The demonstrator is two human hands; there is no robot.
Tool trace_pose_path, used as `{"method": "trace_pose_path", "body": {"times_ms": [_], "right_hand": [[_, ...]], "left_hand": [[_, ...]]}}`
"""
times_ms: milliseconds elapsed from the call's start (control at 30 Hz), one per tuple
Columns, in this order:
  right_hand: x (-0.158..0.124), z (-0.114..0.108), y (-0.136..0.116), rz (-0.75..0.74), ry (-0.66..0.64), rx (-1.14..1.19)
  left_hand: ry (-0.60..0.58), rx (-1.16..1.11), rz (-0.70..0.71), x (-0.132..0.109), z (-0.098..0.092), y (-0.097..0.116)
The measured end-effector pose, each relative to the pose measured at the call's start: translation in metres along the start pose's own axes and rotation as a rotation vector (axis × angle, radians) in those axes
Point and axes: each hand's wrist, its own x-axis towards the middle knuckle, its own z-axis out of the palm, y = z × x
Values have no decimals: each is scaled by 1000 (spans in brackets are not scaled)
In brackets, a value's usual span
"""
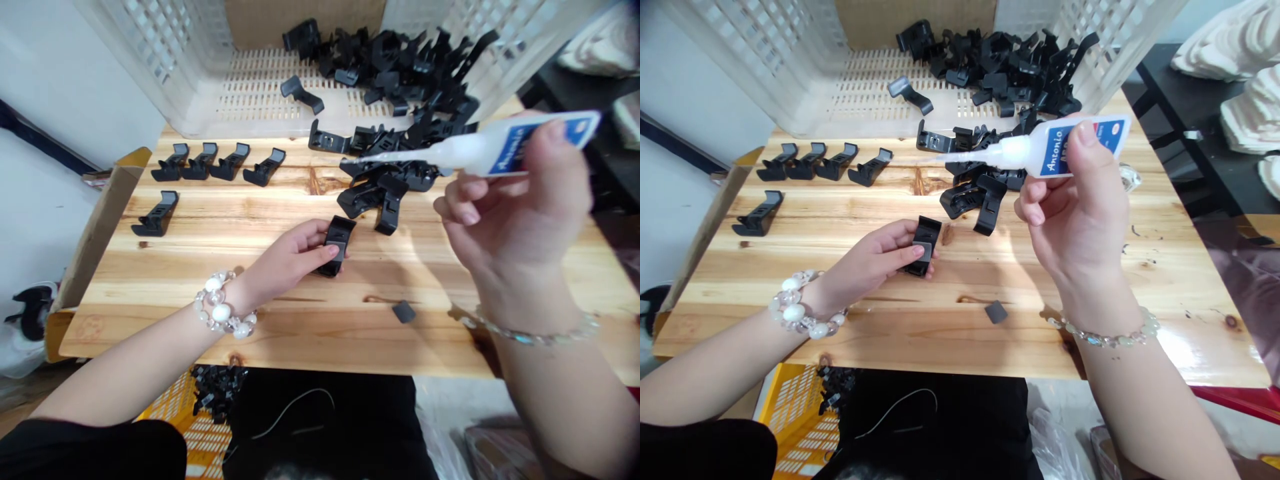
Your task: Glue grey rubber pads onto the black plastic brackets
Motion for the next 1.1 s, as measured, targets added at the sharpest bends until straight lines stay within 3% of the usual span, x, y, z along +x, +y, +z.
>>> {"method": "trace_pose_path", "body": {"times_ms": [100, 233, 500, 867, 1100], "right_hand": [[-2, 0, 0, 80, -21, -41], [-8, 3, 2, 240, -152, -97], [-21, 9, 19, 459, -391, -216], [-26, 8, 32, 236, -591, -593], [-32, 10, 35, 12, -677, -919]], "left_hand": [[22, 32, 60, 0, 1, 0], [51, 68, 109, -1, 3, 1], [42, 96, -4, -4, 3, 0], [39, 48, -14, 0, 3, -1], [20, 55, -25, 0, 3, -5]]}}
